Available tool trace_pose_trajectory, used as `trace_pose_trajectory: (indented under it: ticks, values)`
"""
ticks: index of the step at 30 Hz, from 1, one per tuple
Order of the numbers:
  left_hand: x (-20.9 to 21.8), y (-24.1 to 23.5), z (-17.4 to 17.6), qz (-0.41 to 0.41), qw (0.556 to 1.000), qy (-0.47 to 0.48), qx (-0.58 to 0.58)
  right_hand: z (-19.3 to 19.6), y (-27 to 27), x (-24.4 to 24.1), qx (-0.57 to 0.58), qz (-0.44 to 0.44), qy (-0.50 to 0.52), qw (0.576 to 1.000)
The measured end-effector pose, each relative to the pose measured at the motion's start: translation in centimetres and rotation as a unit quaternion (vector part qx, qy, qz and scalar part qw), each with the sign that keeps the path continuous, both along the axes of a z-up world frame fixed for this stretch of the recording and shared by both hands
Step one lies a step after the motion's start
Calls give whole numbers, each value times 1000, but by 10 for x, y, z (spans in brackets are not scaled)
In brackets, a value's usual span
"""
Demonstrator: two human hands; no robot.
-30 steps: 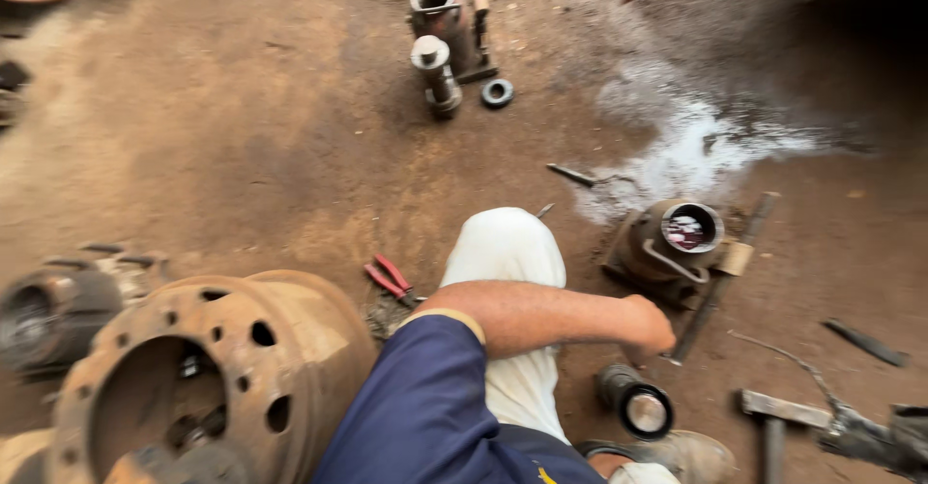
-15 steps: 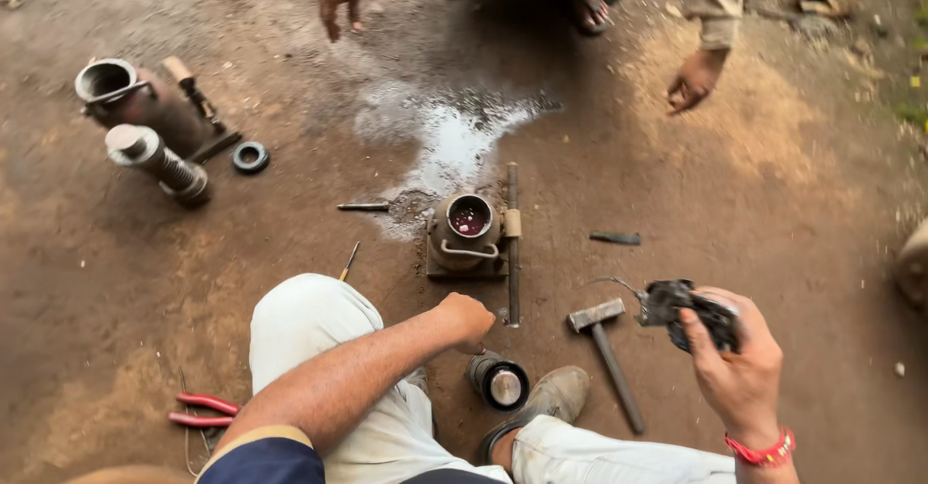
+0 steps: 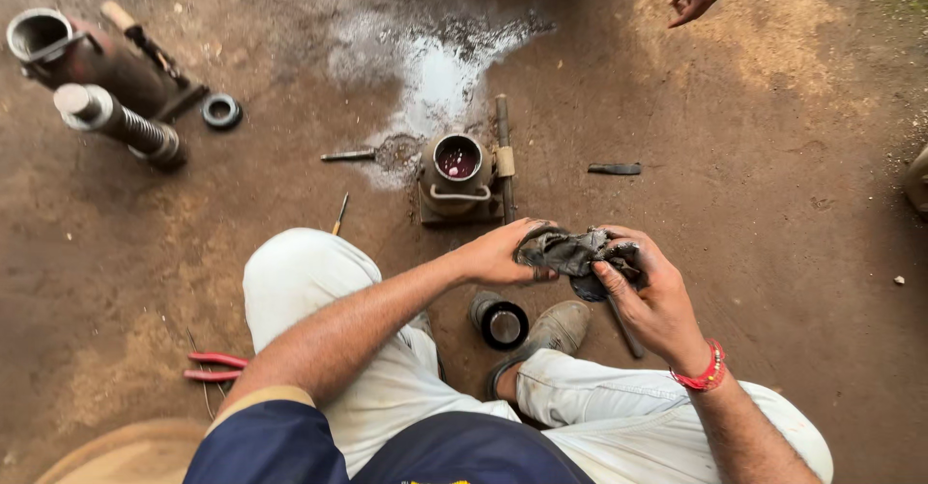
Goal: The person sits on the ground and uses a hammer to tap a metal block, then wipes a cylindrical metal part with a rag. The person repeatedly wipes the part and places it on the ground.
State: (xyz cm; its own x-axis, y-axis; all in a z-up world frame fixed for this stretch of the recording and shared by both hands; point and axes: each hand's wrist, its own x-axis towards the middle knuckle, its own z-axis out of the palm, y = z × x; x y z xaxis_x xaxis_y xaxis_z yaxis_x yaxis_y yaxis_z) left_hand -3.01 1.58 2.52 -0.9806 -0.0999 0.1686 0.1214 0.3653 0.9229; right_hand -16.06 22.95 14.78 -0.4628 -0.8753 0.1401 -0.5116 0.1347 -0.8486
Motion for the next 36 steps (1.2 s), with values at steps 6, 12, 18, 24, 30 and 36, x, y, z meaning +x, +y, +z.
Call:
trace_pose_trajectory:
  ticks: [6, 12, 18, 24, 30, 36]
  values:
    - [11, -1, 2, -9, 988, -124, 95, 2, -1, 7, 37, -47, 79, 995]
    - [9, -3, 1, 25, 974, -93, 206, 2, -2, 9, 53, -57, 103, 992]
    - [10, -6, 9, 28, 958, -102, 267, -7, -2, 3, 182, -83, 132, 971]
    - [17, -8, 38, 61, 997, -48, -16, -13, 7, -5, 290, 1, 232, 929]
    - [19, -2, 55, 67, 990, -57, -106, -12, 16, -7, 373, 96, 246, 889]
    - [17, -5, 57, 7, 987, -73, 141, 0, 13, -9, 276, 111, 231, 926]
